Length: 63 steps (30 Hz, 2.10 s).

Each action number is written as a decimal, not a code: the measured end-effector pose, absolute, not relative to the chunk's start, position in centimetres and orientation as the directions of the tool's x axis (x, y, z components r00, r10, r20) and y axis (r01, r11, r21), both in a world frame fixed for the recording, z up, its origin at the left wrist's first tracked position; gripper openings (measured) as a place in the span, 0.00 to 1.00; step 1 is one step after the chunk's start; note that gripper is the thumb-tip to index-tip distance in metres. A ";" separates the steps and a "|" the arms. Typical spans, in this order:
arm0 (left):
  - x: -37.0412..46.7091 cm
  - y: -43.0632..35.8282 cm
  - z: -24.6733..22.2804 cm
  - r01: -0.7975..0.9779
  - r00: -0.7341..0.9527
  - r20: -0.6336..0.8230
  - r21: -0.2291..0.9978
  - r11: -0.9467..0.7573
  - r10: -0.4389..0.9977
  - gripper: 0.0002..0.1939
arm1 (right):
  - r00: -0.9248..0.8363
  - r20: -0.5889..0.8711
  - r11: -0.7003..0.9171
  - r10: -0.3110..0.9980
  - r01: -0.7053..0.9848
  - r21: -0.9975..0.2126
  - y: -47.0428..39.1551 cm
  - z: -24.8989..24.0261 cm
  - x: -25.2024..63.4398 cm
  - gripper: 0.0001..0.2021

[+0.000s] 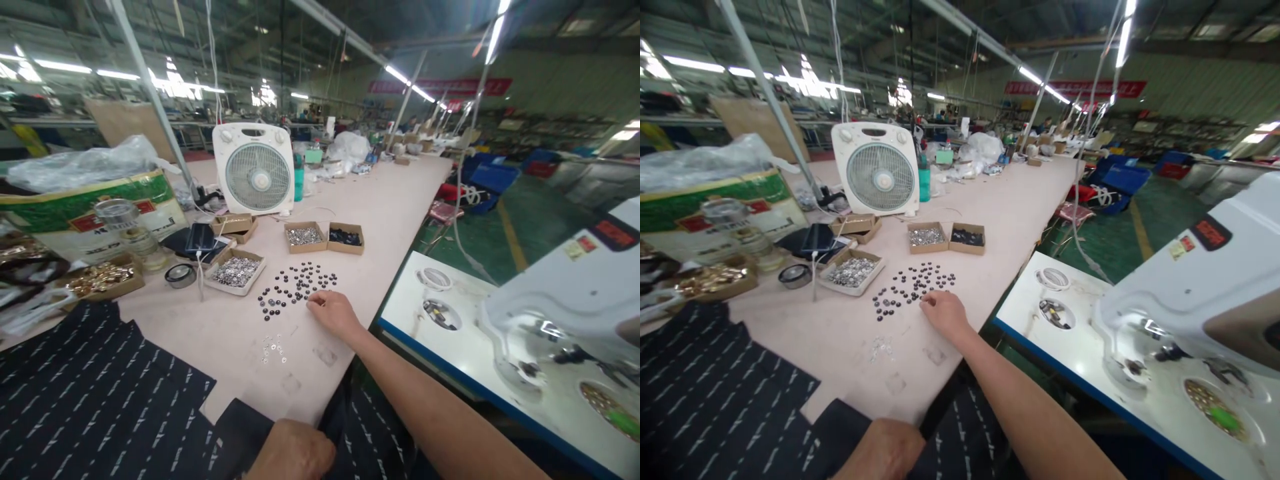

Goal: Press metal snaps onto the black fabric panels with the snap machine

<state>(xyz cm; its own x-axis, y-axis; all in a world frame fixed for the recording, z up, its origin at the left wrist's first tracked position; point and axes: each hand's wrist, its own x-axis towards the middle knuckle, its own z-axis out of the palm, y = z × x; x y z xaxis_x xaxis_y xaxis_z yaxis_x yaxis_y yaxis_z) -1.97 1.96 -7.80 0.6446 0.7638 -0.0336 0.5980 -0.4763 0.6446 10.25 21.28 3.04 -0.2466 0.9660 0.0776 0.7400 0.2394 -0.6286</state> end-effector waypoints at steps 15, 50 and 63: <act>-2.3 2.0 -5.3 0.588 0.743 0.191 0.274 -0.761 0.642 0.12 | -0.199 0.114 0.228 0.973 0.782 -0.581 21.7 3.7 9.2 0.08; -1.1 -5.8 8.9 0.348 0.833 0.373 0.217 -0.912 0.407 0.12 | -0.208 0.028 0.072 0.978 0.208 -0.976 -9.1 6.7 20.2 0.12; -1.3 -5.8 8.2 0.357 0.834 0.340 0.269 -0.894 0.435 0.12 | -0.415 0.175 0.374 0.893 0.469 -0.800 -8.5 6.4 20.5 0.07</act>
<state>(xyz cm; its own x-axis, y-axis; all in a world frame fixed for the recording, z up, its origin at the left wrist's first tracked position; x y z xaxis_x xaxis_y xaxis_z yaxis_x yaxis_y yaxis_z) -1.28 -5.79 8.22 0.8335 0.4352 0.3403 0.3570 -0.8944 0.2694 20.52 -8.53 6.41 -0.4149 0.8929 0.1746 0.4686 0.3742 -0.8003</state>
